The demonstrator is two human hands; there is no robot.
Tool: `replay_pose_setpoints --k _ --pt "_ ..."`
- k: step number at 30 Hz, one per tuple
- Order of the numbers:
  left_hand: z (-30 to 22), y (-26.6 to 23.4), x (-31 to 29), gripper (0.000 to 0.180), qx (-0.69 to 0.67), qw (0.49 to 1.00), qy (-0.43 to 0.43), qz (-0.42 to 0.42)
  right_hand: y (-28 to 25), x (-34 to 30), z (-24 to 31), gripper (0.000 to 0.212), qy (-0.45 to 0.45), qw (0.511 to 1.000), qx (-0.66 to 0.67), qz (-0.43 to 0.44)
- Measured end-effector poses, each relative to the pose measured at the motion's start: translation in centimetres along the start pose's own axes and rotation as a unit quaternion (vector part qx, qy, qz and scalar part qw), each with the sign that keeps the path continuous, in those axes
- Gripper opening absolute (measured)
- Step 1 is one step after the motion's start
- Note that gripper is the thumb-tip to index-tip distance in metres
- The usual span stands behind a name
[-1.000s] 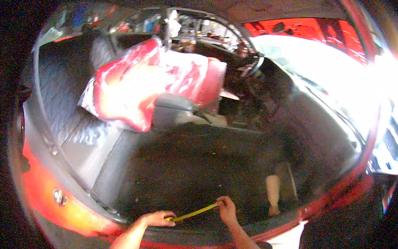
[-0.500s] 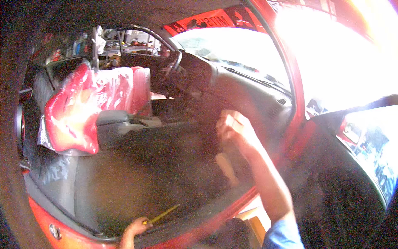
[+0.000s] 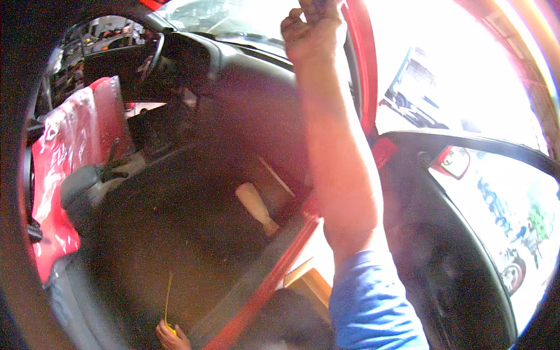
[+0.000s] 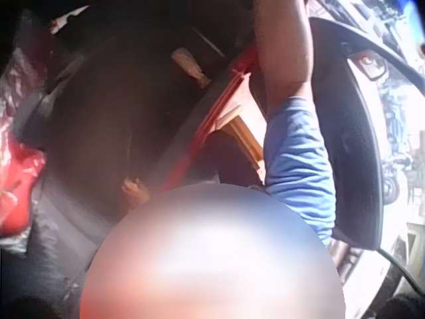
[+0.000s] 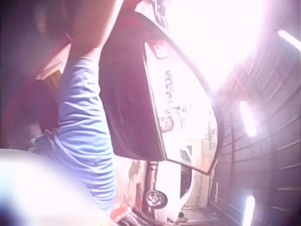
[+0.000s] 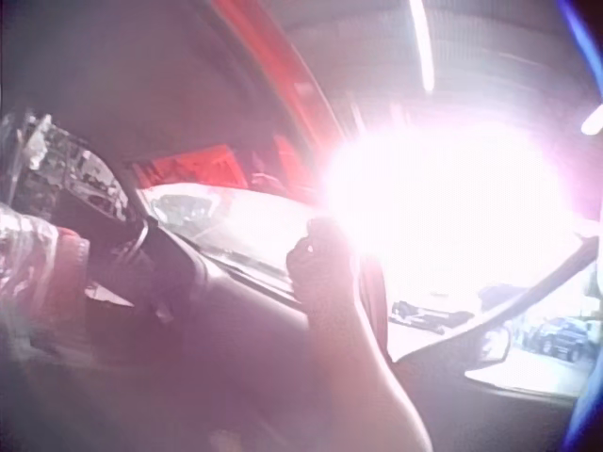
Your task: The person uses a yellow tape measure to measure the width and depth of the trunk floor of a red car. They then measure the width of a plastic-wrapped car part resting on a stand nearby.
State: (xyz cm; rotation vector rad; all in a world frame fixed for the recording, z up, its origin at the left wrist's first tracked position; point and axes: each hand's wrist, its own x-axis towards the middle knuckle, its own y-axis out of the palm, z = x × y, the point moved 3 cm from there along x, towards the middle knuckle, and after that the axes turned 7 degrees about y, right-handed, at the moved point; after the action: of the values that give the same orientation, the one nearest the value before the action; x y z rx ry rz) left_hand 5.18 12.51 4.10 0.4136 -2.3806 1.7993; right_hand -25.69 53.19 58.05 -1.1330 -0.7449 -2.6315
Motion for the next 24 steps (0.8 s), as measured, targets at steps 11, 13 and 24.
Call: replay_pose_setpoints --k 11,13,24 --pt "-6.5 -5.8 7.5 0.037 -0.116 0.969 -0.059 0.211 2.8 -0.9 0.5 0.043 0.169 0.937 0.230 -0.200" --pt "-9.3 -6.2 8.0 0.038 -0.161 0.945 -0.085 0.271 2.6 -1.0 0.7 0.045 0.234 0.916 0.225 -0.236" --pt "-15.7 -13.0 -0.9 0.035 -0.335 0.666 0.055 0.664 3.4 -1.1 4.3 0.039 0.331 0.876 0.263 -0.234"
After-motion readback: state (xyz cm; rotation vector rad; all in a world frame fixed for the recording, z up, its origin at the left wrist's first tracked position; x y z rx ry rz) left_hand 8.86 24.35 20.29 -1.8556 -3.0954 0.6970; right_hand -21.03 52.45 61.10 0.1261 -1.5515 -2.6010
